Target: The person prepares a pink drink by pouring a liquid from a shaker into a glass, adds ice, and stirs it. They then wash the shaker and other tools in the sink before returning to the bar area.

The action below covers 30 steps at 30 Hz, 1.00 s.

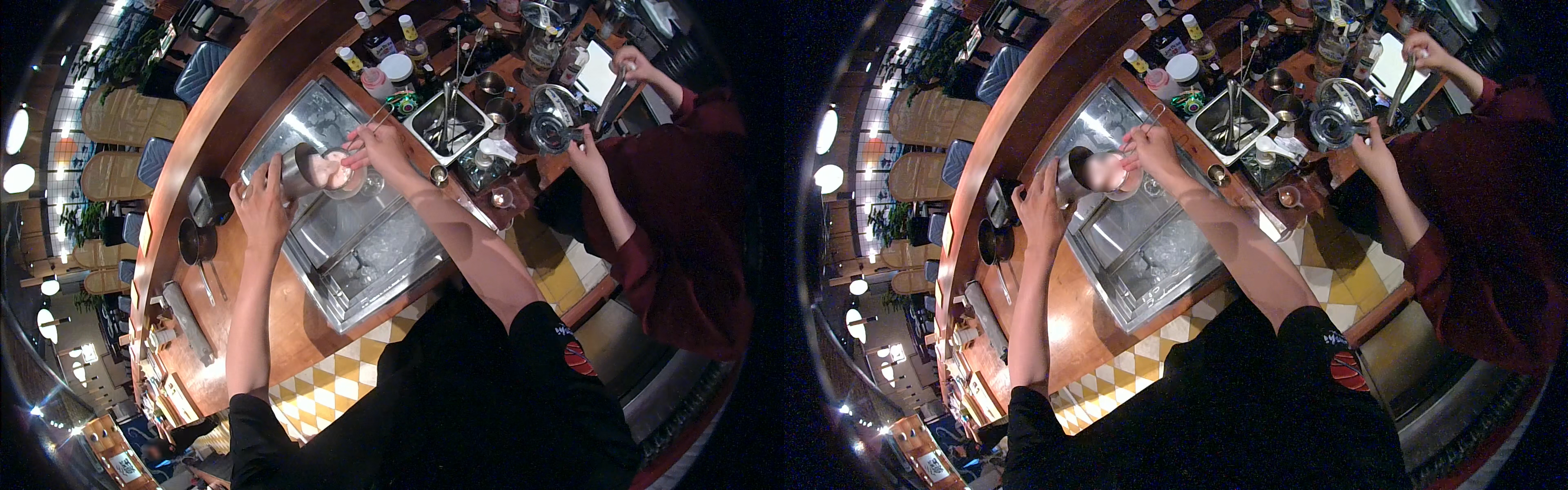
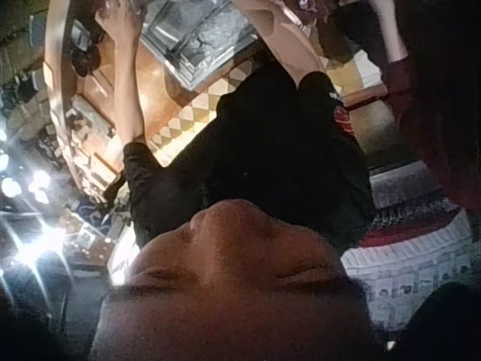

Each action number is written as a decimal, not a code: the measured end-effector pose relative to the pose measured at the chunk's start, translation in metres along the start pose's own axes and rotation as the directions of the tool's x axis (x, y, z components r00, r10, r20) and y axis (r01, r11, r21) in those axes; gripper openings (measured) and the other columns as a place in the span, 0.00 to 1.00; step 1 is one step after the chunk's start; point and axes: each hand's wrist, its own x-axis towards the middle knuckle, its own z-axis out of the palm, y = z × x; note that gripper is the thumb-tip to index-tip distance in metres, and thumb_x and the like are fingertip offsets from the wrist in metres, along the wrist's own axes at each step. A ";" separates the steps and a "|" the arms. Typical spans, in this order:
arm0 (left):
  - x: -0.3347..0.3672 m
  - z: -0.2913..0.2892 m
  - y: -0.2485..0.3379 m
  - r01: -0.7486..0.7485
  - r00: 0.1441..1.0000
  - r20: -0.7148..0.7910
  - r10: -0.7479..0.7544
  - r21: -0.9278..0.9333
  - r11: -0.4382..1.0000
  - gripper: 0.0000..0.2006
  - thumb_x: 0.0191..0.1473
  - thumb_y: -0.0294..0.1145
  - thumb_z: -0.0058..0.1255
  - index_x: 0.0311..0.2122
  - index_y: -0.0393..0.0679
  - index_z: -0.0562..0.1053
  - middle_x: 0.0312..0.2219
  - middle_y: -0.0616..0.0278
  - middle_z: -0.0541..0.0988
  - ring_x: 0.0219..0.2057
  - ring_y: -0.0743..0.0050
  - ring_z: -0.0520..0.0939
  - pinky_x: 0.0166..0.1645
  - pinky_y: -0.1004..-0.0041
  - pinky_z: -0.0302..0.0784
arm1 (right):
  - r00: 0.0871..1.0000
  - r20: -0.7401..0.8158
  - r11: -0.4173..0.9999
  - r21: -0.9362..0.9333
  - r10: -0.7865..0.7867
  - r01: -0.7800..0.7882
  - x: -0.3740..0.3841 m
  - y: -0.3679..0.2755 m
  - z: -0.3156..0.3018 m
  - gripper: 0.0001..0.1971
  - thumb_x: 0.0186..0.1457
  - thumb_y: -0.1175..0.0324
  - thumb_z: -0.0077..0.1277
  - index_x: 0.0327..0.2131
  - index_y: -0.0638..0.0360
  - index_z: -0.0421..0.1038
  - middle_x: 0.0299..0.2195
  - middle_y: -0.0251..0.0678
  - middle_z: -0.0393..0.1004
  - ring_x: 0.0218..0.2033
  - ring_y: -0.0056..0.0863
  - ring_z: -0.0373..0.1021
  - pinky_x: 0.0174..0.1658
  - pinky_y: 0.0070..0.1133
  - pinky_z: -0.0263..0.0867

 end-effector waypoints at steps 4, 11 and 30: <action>0.002 -0.001 0.000 -0.001 1.000 -0.001 0.001 -0.003 1.000 0.44 0.34 0.33 0.71 0.61 0.55 0.64 0.51 0.62 0.74 0.49 0.63 0.78 0.59 0.51 0.61 | 1.000 -0.005 1.000 0.000 0.000 0.000 0.002 0.000 0.001 0.17 0.68 0.64 0.35 0.38 0.73 0.67 0.33 0.49 0.75 0.26 0.41 0.79 0.24 0.23 0.75; 0.003 0.000 -0.001 0.000 1.000 0.013 0.000 0.003 1.000 0.45 0.33 0.33 0.71 0.61 0.56 0.63 0.51 0.62 0.74 0.49 0.64 0.78 0.59 0.50 0.61 | 1.000 -0.008 1.000 0.000 -0.013 0.013 0.000 -0.003 0.001 0.17 0.68 0.66 0.34 0.37 0.73 0.67 0.34 0.49 0.75 0.26 0.41 0.79 0.24 0.23 0.75; 0.010 -0.006 0.002 0.000 1.000 0.007 0.000 0.003 1.000 0.44 0.33 0.33 0.71 0.60 0.56 0.64 0.51 0.63 0.74 0.48 0.63 0.79 0.58 0.49 0.61 | 1.000 -0.013 1.000 -0.012 -0.025 0.025 0.004 -0.001 -0.004 0.16 0.67 0.66 0.36 0.37 0.73 0.68 0.33 0.49 0.76 0.25 0.41 0.79 0.22 0.22 0.74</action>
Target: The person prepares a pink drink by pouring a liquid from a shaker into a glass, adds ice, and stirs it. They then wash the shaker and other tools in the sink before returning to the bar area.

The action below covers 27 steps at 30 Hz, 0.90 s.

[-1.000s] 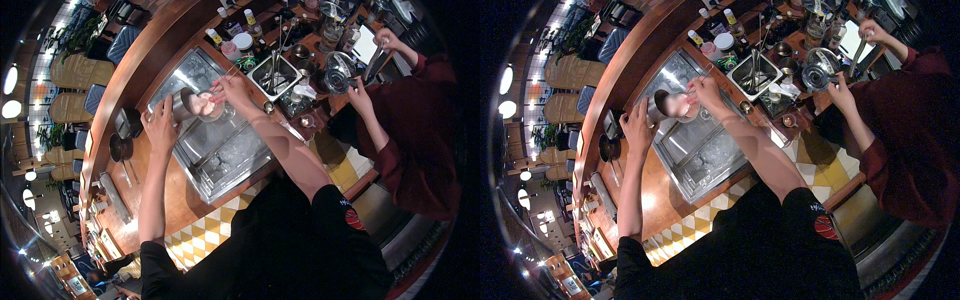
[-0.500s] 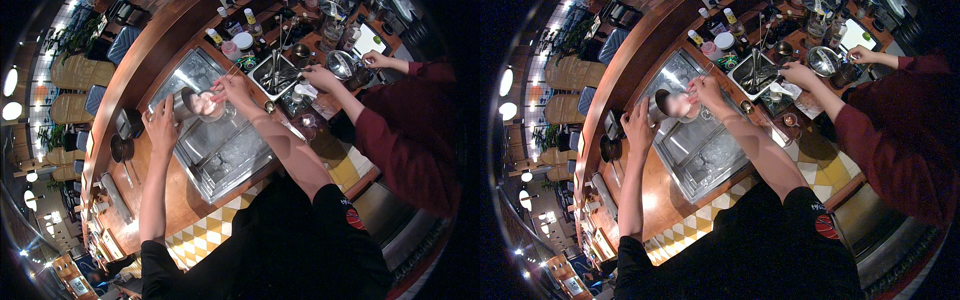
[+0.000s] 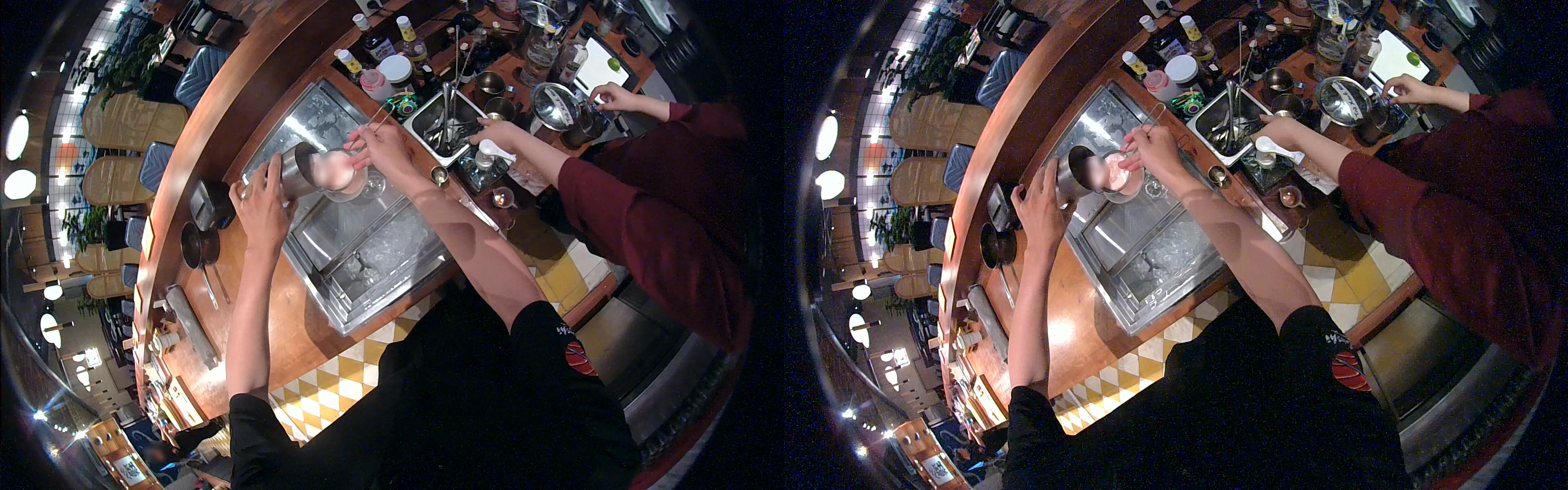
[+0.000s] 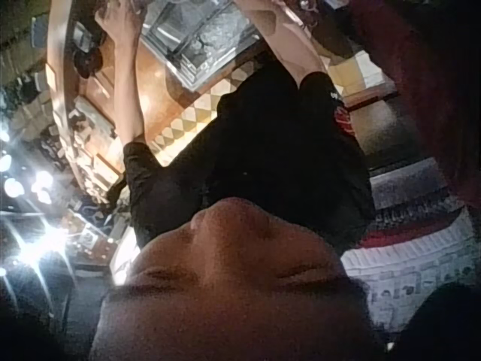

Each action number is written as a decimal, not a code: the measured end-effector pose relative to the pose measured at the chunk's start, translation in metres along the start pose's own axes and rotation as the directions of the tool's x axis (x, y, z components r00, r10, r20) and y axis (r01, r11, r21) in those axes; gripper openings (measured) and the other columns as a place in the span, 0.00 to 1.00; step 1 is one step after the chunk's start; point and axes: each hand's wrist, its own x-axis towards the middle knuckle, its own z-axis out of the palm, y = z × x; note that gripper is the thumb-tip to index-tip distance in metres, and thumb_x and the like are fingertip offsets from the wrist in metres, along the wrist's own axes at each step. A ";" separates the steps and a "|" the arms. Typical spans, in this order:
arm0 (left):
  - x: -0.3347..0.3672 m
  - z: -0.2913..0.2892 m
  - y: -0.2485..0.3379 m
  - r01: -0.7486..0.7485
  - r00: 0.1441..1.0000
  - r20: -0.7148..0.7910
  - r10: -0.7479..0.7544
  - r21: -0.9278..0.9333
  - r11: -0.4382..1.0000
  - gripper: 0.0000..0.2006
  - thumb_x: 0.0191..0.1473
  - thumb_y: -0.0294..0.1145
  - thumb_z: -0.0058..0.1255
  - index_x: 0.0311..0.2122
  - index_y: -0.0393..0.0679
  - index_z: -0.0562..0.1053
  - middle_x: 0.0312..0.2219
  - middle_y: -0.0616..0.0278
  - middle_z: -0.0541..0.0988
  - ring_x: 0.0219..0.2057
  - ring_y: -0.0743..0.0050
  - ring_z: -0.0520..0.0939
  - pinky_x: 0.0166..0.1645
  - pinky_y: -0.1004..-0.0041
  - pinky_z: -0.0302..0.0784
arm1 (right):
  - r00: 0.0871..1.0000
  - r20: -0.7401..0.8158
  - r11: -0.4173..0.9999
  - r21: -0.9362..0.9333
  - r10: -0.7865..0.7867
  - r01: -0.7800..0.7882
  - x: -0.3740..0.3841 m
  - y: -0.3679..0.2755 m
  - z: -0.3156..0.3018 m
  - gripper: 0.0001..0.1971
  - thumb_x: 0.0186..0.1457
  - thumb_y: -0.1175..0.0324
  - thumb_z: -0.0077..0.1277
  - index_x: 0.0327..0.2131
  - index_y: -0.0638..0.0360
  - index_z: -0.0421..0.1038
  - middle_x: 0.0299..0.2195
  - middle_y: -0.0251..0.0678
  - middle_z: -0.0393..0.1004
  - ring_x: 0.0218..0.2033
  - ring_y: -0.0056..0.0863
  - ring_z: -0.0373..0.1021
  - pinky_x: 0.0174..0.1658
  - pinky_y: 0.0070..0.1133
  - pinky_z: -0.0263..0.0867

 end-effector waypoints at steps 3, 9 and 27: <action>0.000 -0.001 0.000 -0.008 1.000 -0.014 0.008 0.012 1.000 0.44 0.33 0.33 0.71 0.60 0.56 0.63 0.51 0.62 0.74 0.48 0.63 0.79 0.59 0.49 0.61 | 1.000 0.005 1.000 0.003 -0.003 0.003 -0.001 -0.001 0.001 0.16 0.67 0.66 0.35 0.37 0.73 0.68 0.33 0.49 0.76 0.25 0.41 0.79 0.22 0.22 0.75; -0.001 0.000 -0.001 -0.017 1.000 0.005 0.017 0.033 0.999 0.44 0.34 0.32 0.70 0.61 0.55 0.63 0.51 0.62 0.73 0.49 0.63 0.78 0.59 0.49 0.61 | 1.000 0.013 1.000 -0.017 0.004 -0.004 -0.002 -0.004 0.002 0.17 0.67 0.65 0.36 0.38 0.74 0.68 0.34 0.50 0.76 0.25 0.41 0.79 0.23 0.23 0.75; 0.000 -0.001 0.000 -0.016 1.000 0.011 0.016 -0.005 1.000 0.45 0.35 0.32 0.70 0.62 0.55 0.62 0.52 0.60 0.73 0.51 0.62 0.77 0.60 0.47 0.60 | 0.999 -0.002 0.999 -0.039 0.034 -0.034 0.001 -0.002 0.000 0.18 0.67 0.64 0.36 0.39 0.75 0.68 0.35 0.51 0.77 0.25 0.40 0.79 0.23 0.22 0.75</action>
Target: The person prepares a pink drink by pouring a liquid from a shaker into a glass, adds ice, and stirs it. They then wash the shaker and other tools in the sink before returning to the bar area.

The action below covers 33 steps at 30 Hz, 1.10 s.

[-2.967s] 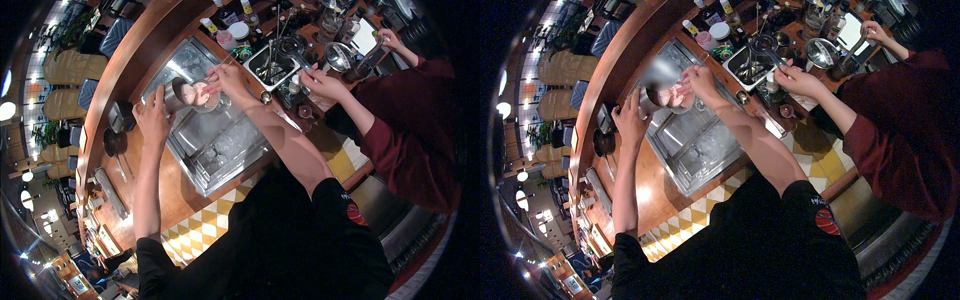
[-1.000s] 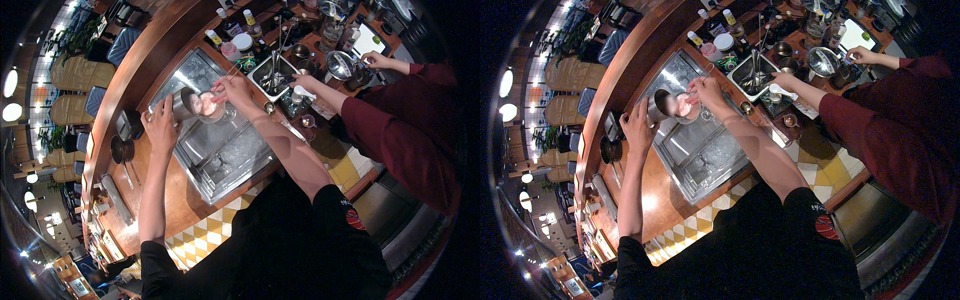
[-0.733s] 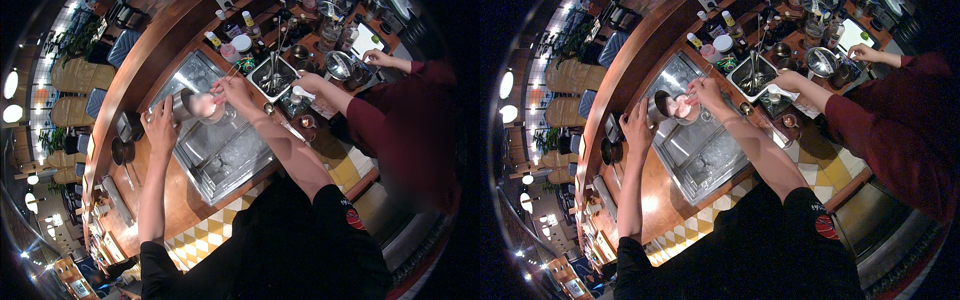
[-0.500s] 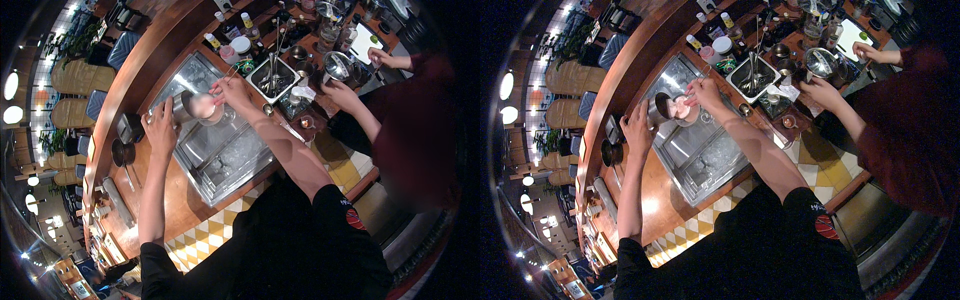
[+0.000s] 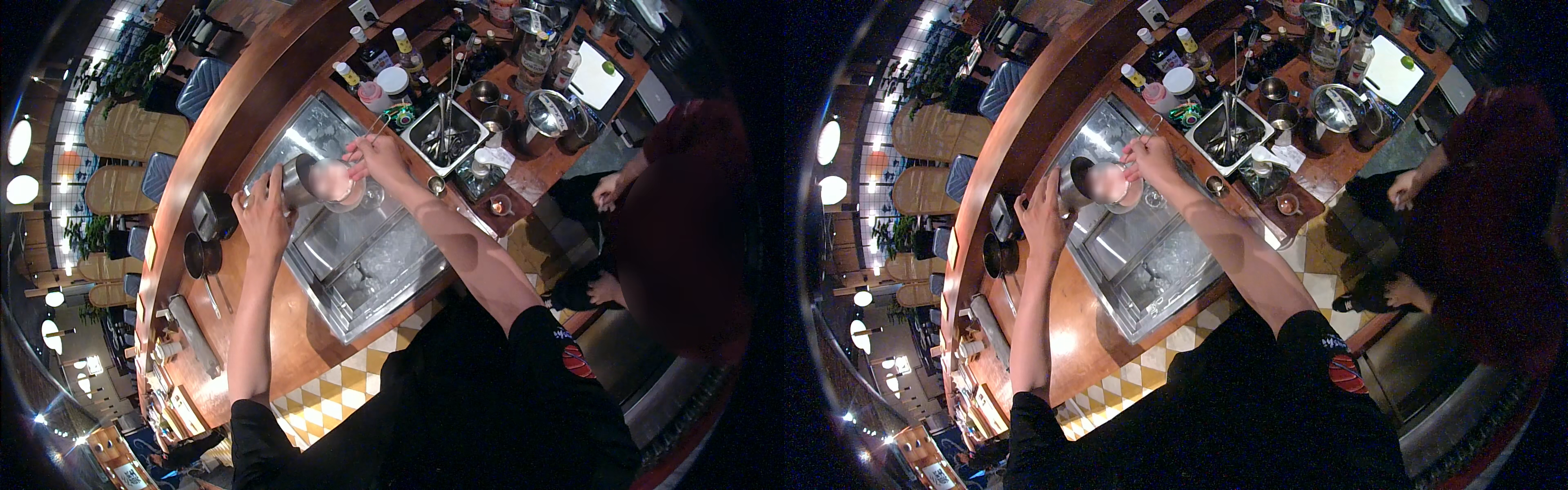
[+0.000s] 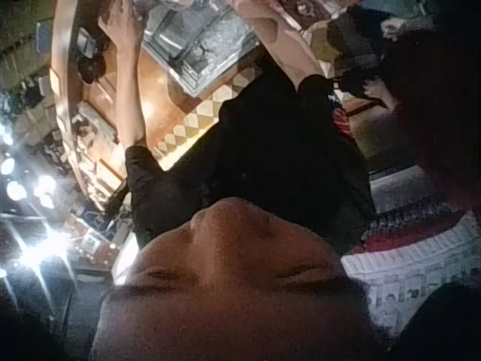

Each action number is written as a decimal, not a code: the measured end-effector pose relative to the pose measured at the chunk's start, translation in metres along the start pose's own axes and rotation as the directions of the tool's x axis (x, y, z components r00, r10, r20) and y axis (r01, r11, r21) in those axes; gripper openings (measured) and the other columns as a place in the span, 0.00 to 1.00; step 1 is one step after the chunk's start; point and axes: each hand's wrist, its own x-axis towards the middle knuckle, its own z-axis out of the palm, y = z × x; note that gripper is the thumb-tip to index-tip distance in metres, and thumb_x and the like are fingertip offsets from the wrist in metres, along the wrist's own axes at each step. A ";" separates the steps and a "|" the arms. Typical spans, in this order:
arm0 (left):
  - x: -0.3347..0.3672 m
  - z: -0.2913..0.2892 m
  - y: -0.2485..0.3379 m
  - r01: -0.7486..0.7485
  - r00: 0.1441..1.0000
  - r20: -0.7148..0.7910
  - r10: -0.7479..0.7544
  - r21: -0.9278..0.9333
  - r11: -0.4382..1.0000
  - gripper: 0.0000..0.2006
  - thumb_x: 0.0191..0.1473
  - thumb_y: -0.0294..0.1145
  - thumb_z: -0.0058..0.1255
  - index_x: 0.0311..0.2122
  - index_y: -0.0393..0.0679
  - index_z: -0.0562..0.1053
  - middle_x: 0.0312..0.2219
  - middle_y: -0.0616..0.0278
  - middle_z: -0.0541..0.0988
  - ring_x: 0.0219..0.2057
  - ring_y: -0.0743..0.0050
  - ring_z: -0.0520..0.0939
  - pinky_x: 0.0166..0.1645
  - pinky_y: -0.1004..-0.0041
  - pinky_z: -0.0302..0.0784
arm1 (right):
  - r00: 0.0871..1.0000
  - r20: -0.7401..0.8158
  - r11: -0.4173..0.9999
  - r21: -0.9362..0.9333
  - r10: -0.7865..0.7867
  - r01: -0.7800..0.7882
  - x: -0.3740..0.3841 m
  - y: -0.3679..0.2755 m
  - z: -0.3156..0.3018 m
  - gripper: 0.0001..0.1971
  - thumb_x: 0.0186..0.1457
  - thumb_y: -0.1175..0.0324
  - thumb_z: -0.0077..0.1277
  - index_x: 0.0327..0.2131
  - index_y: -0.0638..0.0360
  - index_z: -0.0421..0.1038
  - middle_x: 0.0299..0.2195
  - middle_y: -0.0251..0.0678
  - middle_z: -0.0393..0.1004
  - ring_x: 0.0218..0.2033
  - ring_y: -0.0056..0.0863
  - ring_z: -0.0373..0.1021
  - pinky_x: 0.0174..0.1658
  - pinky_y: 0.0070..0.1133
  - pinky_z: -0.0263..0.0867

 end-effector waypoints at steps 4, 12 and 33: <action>0.000 0.001 0.000 0.008 1.000 0.021 -0.008 0.009 1.000 0.47 0.32 0.31 0.71 0.62 0.54 0.62 0.53 0.61 0.73 0.52 0.62 0.76 0.59 0.48 0.60 | 1.000 -0.008 0.999 0.023 -0.025 0.026 0.000 0.000 0.001 0.17 0.66 0.66 0.36 0.35 0.74 0.68 0.31 0.49 0.76 0.23 0.41 0.79 0.19 0.23 0.74; 0.002 -0.001 0.002 0.015 1.000 0.026 -0.015 0.006 1.000 0.45 0.35 0.32 0.70 0.62 0.56 0.62 0.51 0.62 0.74 0.51 0.63 0.77 0.61 0.48 0.59 | 1.000 0.004 1.000 0.008 -0.022 0.022 0.000 -0.001 0.002 0.17 0.67 0.66 0.36 0.37 0.74 0.68 0.33 0.50 0.77 0.24 0.40 0.79 0.21 0.23 0.74; 0.006 -0.016 -0.003 -0.016 0.999 -0.047 0.018 0.038 0.999 0.44 0.33 0.31 0.70 0.61 0.54 0.64 0.52 0.63 0.73 0.52 0.65 0.76 0.60 0.52 0.60 | 0.998 0.040 0.998 -0.027 -0.057 0.058 -0.001 -0.016 0.011 0.18 0.67 0.64 0.37 0.38 0.75 0.67 0.34 0.50 0.76 0.25 0.40 0.79 0.23 0.22 0.75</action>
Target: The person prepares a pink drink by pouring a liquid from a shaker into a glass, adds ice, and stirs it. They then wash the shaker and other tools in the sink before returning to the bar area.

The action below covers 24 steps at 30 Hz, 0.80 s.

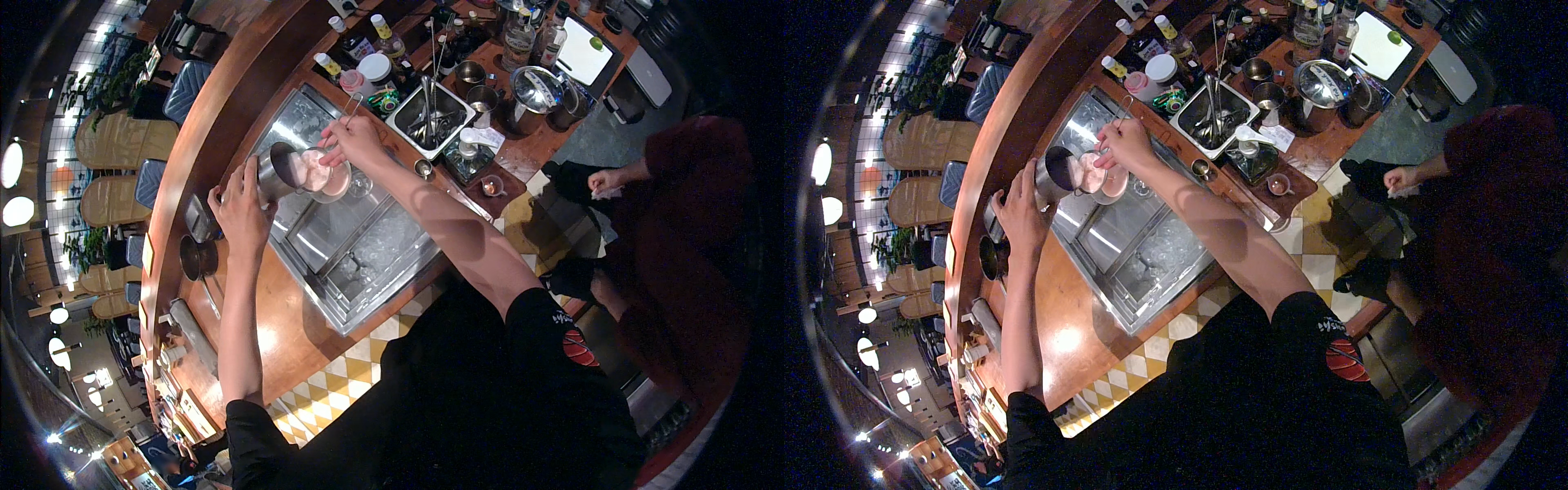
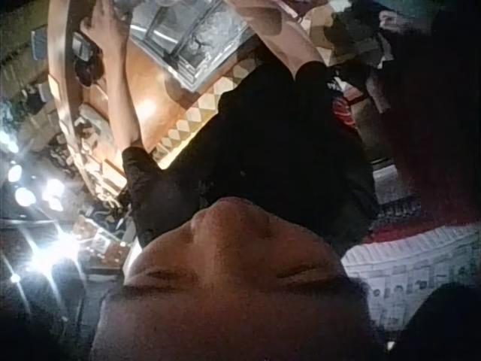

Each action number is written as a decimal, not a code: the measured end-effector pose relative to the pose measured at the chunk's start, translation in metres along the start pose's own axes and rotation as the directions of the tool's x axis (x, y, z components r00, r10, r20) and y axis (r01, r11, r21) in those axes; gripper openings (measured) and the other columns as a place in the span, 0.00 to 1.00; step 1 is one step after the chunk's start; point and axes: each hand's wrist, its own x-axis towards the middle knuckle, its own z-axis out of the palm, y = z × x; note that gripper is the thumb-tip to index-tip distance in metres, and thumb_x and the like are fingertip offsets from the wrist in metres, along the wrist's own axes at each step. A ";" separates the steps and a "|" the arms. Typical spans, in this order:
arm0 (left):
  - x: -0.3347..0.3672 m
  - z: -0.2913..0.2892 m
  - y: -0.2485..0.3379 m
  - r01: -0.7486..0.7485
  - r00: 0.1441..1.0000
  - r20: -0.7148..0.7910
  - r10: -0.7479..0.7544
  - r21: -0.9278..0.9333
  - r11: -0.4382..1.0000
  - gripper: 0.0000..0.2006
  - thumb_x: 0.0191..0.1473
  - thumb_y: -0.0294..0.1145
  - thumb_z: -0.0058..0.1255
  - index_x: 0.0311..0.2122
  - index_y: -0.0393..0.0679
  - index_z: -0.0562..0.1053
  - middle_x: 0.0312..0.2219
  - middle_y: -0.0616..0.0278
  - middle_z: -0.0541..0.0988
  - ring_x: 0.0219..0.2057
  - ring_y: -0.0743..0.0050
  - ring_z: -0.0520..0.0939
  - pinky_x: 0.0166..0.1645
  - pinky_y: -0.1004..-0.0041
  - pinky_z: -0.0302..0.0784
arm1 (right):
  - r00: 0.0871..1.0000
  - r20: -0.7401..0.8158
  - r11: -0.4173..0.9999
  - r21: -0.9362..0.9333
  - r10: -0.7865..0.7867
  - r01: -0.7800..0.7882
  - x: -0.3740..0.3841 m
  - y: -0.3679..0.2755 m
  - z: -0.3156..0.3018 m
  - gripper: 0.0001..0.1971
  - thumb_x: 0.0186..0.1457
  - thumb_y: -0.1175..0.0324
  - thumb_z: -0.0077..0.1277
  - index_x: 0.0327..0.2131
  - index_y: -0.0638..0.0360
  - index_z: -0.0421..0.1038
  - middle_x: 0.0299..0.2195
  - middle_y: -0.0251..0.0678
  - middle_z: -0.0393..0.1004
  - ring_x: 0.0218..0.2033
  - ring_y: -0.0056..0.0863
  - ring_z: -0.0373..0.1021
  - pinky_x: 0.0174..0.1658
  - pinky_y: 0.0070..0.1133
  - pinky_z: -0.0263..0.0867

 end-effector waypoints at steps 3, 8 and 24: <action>0.002 -0.008 -0.001 -0.007 1.000 -0.005 0.007 0.003 1.000 0.44 0.33 0.31 0.70 0.61 0.54 0.64 0.52 0.64 0.73 0.52 0.65 0.76 0.59 0.51 0.60 | 1.000 0.003 1.000 0.012 -0.005 0.005 0.001 -0.003 0.003 0.18 0.67 0.64 0.38 0.38 0.75 0.68 0.34 0.51 0.77 0.25 0.40 0.79 0.23 0.23 0.75; 0.002 -0.014 -0.004 -0.007 0.999 -0.033 0.008 0.009 1.000 0.44 0.33 0.30 0.70 0.61 0.54 0.64 0.52 0.64 0.73 0.52 0.65 0.75 0.59 0.50 0.61 | 0.999 -0.030 0.999 0.050 -0.018 0.019 0.001 -0.008 0.010 0.16 0.65 0.68 0.37 0.35 0.77 0.68 0.31 0.53 0.77 0.22 0.41 0.78 0.17 0.24 0.73; 0.003 -0.020 -0.010 -0.023 0.999 -0.045 0.024 0.027 0.999 0.44 0.35 0.29 0.68 0.62 0.55 0.63 0.53 0.63 0.73 0.53 0.64 0.75 0.59 0.49 0.60 | 1.000 -0.019 1.000 0.007 0.000 0.000 0.000 -0.019 0.013 0.16 0.66 0.67 0.38 0.37 0.75 0.68 0.33 0.50 0.77 0.24 0.39 0.79 0.21 0.23 0.75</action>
